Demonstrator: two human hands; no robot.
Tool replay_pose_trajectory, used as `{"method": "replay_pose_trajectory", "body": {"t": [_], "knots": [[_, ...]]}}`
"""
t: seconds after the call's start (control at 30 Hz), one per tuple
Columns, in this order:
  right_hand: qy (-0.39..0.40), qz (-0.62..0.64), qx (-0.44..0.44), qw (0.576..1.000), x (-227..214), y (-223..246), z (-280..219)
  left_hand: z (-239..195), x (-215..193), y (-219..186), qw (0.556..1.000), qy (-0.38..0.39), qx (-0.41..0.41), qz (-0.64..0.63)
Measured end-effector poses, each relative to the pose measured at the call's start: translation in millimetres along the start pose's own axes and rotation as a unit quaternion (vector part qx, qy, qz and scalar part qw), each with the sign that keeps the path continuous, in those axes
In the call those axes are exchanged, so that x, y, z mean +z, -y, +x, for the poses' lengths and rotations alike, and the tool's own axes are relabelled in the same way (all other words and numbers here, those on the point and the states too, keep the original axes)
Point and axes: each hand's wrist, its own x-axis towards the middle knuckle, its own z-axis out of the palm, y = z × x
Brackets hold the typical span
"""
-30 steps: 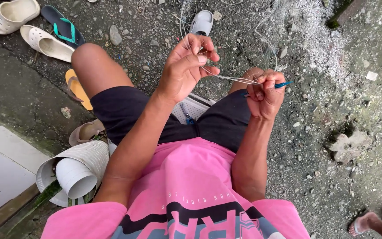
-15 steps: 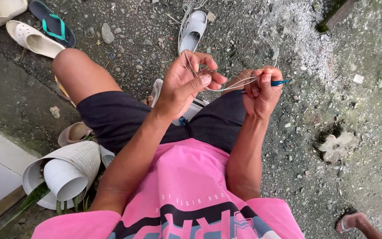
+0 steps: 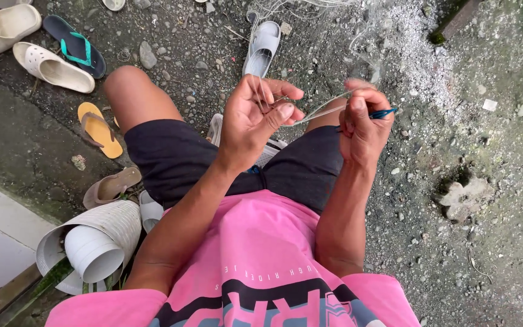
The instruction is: Repairing or weaving a fine-mesh fishing net using a blue plastic shuttle tool.
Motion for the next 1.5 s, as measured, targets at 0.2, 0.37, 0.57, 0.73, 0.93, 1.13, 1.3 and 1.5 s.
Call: {"method": "replay_pose_trajectory", "body": {"t": [0.2, 0.37, 0.57, 0.73, 0.93, 1.13, 1.3, 1.5], "knots": [[0.044, -0.304, -0.182, 0.934, 58, 72, -2, 2, 1, -11, 0.999, -0.035, 0.029, 0.003], [0.118, -0.306, -0.214, 0.920, 95, 63, 4, 2, 2, -20, 0.999, -0.036, 0.030, 0.013], [0.147, -0.326, -0.227, 0.906, 106, 56, 9, 4, -1, -21, 0.998, -0.055, 0.040, 0.014], [0.143, -0.349, -0.241, 0.894, 113, 58, 8, 7, 1, -14, 0.994, -0.096, 0.048, 0.024], [0.172, -0.344, -0.130, 0.914, 110, 77, 3, 13, -9, -4, 0.990, -0.114, 0.066, 0.038], [0.039, -0.104, -0.173, 0.979, 81, 78, -6, 9, -13, -19, 0.993, -0.106, 0.029, 0.038], [0.166, -0.482, -0.185, 0.840, 110, 69, 8, 6, -12, -20, 0.995, -0.090, 0.038, 0.038], [0.149, -0.357, -0.248, 0.888, 112, 48, 14, 10, -21, -12, 0.996, -0.063, 0.062, 0.034]]}}
